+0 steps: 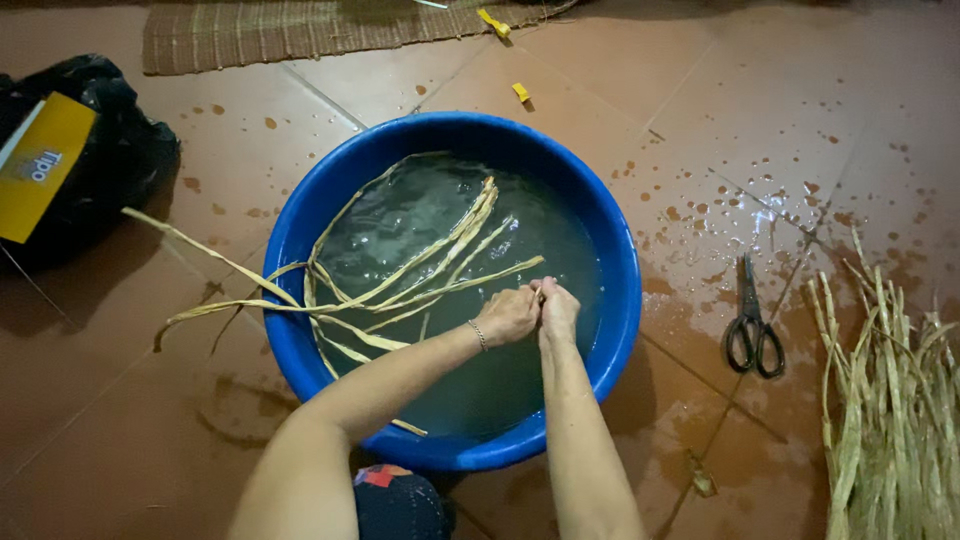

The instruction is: The person soaks long dried plant strips in a blue basin of water, then removes them and uses scissors to trim the ends. The person then bundles the trimmed strips together and ties them with a thin strip of material.

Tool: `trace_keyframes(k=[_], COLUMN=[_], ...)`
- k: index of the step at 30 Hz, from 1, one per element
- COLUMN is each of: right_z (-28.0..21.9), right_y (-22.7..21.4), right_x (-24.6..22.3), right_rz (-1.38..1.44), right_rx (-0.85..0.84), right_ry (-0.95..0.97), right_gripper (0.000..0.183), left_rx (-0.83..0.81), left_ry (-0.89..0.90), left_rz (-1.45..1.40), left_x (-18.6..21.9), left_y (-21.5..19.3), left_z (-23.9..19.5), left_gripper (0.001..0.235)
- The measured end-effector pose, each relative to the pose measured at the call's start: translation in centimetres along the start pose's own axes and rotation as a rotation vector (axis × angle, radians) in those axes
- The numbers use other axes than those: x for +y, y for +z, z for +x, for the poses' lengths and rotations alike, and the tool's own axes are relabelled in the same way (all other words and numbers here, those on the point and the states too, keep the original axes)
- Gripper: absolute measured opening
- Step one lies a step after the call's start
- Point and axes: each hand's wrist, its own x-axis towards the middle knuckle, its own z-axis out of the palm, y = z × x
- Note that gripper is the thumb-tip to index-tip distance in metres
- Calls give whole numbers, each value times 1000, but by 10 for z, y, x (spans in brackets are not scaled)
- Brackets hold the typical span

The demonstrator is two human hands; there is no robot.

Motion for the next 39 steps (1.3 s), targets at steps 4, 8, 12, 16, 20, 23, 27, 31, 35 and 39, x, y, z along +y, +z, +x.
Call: trace_keyframes(k=[4,8,12,16,20,23,27,31,35,39], right_z=[-12,-8,-12,5,53,76,67,55,52,54], right_y=[-1,20,20,6,-41,-68,-103,-148,-191,-213], right_x=[-31,-65,-109,-119,-133,-145,-169,-220,-244,-264], right_rz=[54,283,254,265,409,498,523,563,539,513], right_rx=[132,-17,76,65,68,117,295,453,551,613], right_ry=[36,-37,30,-51,-25,-58,-112,-163,-201,-242], right_gripper=[21,19,24,24,18,13,9,9,11,12], left_rx=[94,158,114,174,173,129,175,51,30,0], left_ry=[146,198,173,293,358,359,438,414,485,501], left_rz=[75,27,46,49,56,91,126,167,88,147], left_x=[12,20,38,47,51,57,59,46,34,0], left_y=[-12,-14,-31,-27,-27,-22,-18,-16,-22,-30], left_z=[-23,-38,-44,-60,-76,-90,-102,-133,-142,-141], left_gripper=[40,36,34,30,28,29,27,28,27,28])
